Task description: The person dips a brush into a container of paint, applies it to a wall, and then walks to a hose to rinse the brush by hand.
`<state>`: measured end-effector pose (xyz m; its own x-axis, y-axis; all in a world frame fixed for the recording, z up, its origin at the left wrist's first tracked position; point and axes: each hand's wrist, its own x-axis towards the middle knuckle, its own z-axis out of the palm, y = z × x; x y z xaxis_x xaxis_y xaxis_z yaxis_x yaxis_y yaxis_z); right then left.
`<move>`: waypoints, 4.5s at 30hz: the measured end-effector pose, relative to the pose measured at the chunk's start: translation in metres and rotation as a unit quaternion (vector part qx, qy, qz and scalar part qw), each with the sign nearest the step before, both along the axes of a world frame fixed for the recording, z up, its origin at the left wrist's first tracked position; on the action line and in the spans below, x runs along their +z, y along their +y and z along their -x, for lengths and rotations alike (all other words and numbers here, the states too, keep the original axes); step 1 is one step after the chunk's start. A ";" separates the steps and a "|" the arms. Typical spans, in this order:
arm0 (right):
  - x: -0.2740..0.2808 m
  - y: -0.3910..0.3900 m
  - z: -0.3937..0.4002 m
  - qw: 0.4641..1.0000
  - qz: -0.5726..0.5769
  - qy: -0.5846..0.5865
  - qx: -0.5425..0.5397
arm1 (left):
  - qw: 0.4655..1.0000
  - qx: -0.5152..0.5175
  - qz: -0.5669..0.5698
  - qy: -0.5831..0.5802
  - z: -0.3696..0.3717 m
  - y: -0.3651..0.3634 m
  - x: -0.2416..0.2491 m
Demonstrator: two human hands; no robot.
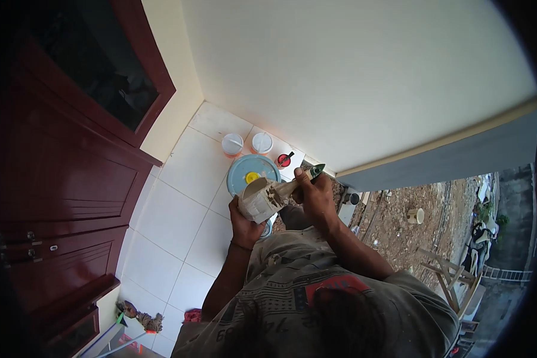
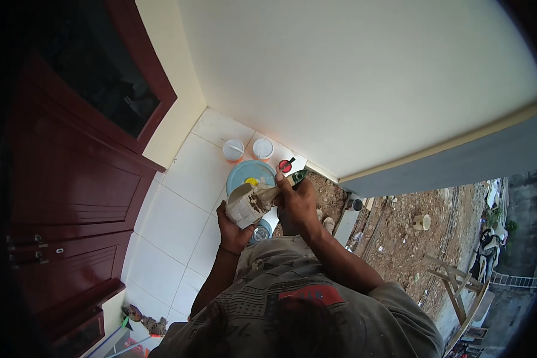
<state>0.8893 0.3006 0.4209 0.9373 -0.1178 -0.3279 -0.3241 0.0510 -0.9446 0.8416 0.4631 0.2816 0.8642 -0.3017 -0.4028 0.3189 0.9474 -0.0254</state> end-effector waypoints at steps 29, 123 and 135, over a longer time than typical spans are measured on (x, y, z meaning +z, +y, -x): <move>-0.513 -0.141 -0.322 0.781 0.556 -0.222 0.177 | 0.866 0.474 0.139 -0.071 0.023 0.052 -0.454; -0.782 -0.311 -0.335 0.568 0.662 -0.205 0.445 | 0.878 0.464 0.110 -0.040 -0.011 0.055 -0.569; -0.764 -0.415 -0.208 0.440 0.742 0.074 0.501 | 0.879 0.462 0.112 -0.047 -0.005 0.062 -0.570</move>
<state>1.0971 -0.1147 -0.3426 0.7443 0.1427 -0.6524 0.4545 -0.8240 0.3383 0.8467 0.5247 -0.2884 0.8084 0.4827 -0.3368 -0.5724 0.7780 -0.2590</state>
